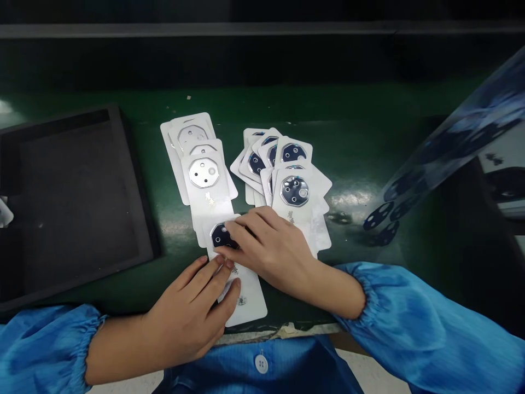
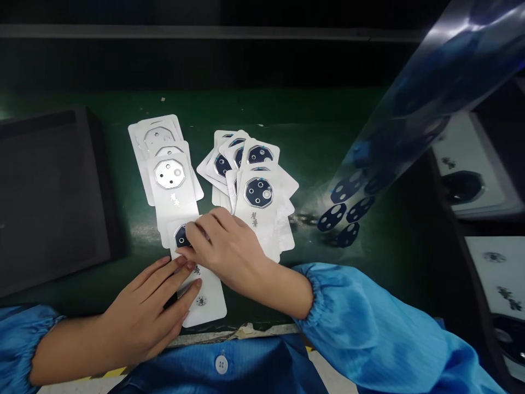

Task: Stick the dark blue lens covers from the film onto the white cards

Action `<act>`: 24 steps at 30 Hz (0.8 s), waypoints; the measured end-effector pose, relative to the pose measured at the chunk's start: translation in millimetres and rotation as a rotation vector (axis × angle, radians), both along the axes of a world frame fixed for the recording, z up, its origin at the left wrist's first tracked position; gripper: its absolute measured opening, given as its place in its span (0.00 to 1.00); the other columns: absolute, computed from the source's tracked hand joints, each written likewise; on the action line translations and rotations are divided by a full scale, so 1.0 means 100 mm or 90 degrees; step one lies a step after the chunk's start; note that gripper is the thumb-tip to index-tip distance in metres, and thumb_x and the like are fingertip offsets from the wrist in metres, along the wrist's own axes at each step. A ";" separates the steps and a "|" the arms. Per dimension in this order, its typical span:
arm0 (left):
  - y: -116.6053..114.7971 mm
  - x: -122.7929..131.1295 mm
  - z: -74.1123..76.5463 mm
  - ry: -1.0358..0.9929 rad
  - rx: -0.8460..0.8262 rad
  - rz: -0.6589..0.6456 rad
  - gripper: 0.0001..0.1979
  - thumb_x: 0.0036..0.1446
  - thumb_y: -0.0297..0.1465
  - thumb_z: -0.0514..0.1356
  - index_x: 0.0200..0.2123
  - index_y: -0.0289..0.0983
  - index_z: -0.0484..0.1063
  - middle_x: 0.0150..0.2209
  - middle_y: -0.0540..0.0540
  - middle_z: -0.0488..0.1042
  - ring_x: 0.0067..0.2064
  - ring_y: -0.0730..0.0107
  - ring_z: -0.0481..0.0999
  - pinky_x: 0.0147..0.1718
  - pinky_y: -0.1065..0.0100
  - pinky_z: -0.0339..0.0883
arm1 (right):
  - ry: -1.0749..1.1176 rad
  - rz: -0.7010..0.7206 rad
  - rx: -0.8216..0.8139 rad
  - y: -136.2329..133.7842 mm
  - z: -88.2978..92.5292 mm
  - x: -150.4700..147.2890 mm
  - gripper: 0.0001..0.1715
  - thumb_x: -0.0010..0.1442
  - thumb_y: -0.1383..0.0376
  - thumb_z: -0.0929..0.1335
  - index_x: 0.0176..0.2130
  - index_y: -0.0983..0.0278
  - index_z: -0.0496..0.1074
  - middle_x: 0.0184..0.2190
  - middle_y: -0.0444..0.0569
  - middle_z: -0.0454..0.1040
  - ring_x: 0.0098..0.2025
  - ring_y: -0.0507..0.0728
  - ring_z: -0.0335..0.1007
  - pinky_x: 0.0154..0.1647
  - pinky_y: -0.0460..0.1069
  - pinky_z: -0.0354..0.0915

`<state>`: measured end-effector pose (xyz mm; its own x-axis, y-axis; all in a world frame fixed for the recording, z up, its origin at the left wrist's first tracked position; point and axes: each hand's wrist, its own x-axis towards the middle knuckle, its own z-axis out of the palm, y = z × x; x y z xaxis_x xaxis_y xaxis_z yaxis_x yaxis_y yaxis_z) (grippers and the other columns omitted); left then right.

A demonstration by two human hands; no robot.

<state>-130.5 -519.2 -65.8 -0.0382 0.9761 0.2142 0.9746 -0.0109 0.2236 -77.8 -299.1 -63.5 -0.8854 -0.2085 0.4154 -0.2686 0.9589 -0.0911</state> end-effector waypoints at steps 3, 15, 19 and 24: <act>0.00 0.00 -0.01 -0.004 0.000 0.001 0.22 0.64 0.31 0.57 0.60 0.29 0.70 0.60 0.30 0.70 0.63 0.40 0.68 0.60 0.43 0.68 | 0.006 -0.105 0.067 -0.14 0.02 0.04 0.13 0.71 0.60 0.67 0.42 0.67 0.77 0.39 0.56 0.78 0.43 0.63 0.67 0.38 0.55 0.61; -0.03 0.02 -0.02 -0.005 0.007 -0.002 0.22 0.66 0.31 0.57 0.60 0.28 0.69 0.63 0.29 0.69 0.66 0.38 0.66 0.62 0.43 0.65 | -0.168 -0.251 -0.101 -0.06 -0.12 -0.12 0.29 0.65 0.41 0.68 0.40 0.65 0.73 0.39 0.58 0.74 0.42 0.66 0.63 0.42 0.59 0.54; -0.03 0.03 0.00 -0.009 0.025 0.007 0.21 0.66 0.30 0.58 0.60 0.28 0.70 0.62 0.30 0.69 0.66 0.41 0.66 0.66 0.45 0.58 | -0.136 -0.245 -0.181 -0.08 -0.07 -0.17 0.22 0.71 0.48 0.65 0.36 0.63 0.68 0.35 0.54 0.74 0.40 0.63 0.66 0.41 0.57 0.55; 0.00 0.03 0.00 0.014 0.071 0.143 0.28 0.69 0.35 0.56 0.67 0.26 0.62 0.69 0.26 0.58 0.72 0.35 0.55 0.69 0.37 0.42 | -0.085 -0.251 -0.430 0.34 0.24 -0.16 0.12 0.73 0.55 0.62 0.41 0.60 0.67 0.31 0.45 0.74 0.28 0.55 0.67 0.32 0.52 0.61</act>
<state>-127.9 -518.8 -65.9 -0.2460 0.9136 0.3237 0.9598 0.1831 0.2125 -94.1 -265.3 -39.6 -0.8928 0.3900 0.2255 0.1335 0.7072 -0.6943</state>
